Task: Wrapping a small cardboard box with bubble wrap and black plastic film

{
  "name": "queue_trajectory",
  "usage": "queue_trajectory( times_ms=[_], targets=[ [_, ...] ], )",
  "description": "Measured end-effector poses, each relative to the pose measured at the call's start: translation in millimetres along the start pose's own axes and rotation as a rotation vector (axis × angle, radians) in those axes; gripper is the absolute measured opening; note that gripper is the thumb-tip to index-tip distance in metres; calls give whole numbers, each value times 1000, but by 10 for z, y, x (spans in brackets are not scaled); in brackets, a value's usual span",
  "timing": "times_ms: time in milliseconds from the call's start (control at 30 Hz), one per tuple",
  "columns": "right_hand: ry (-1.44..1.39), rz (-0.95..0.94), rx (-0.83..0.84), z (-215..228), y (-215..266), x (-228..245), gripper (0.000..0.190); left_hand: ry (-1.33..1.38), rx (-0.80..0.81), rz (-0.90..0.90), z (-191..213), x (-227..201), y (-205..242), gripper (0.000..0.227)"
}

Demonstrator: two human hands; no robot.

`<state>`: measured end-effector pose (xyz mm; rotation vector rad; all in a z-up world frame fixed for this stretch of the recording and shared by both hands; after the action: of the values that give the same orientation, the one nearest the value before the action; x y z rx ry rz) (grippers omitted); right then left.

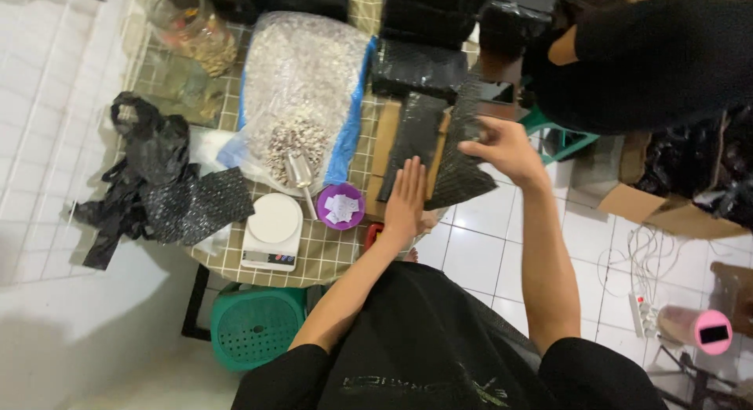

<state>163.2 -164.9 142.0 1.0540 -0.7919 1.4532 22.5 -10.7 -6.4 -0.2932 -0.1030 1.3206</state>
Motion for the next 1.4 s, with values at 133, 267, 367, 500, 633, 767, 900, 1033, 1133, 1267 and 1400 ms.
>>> queue_trajectory(
  times_ms=[133,267,367,500,633,767,900,1033,1133,1267,1400],
  targets=[
    [22,15,68,-770,-179,129,68,-114,272,47,344,-9,-98,137],
    [313,69,19,-1763,-580,-571,37,-117,358,20,227,-16,-70,108],
    [530,-1,32,-2400,-933,-1300,42,-7,344,63,-291,-37,-44,88],
    [804,52,200,-2679,-735,-1392,28,44,346,91,-301,87,38,74],
    [1204,198,176,-3071,-885,-1817,11,74,332,124,-162,188,106,69],
    [1464,147,119,-3370,-902,-2302,23,102,316,142,30,350,47,64],
    [1613,56,129,-3443,-819,-2236,31,129,301,168,42,439,64,59],
    [1581,13,185,-3433,-834,-2312,21,155,281,183,-85,435,32,55],
    [1485,62,251,-3380,-828,-2091,20,175,260,182,-181,393,-64,52],
    [1069,171,302,-2967,-716,-1355,22,220,255,157,-815,-282,756,48],
    [423,363,81,-1969,-473,-138,15,33,374,94,-956,-48,-33,74]
  ],
)
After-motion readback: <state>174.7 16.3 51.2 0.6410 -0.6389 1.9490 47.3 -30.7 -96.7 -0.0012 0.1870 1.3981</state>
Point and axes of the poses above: each hand's wrist, its own y-axis away from the middle knuckle, its own z-axis out of the back of the hand, x = y × z, the point moved 3 cm from there along -y, towards the middle knuckle, and after that the axes turned 9 degrees about -x, right-handed, at the moved point
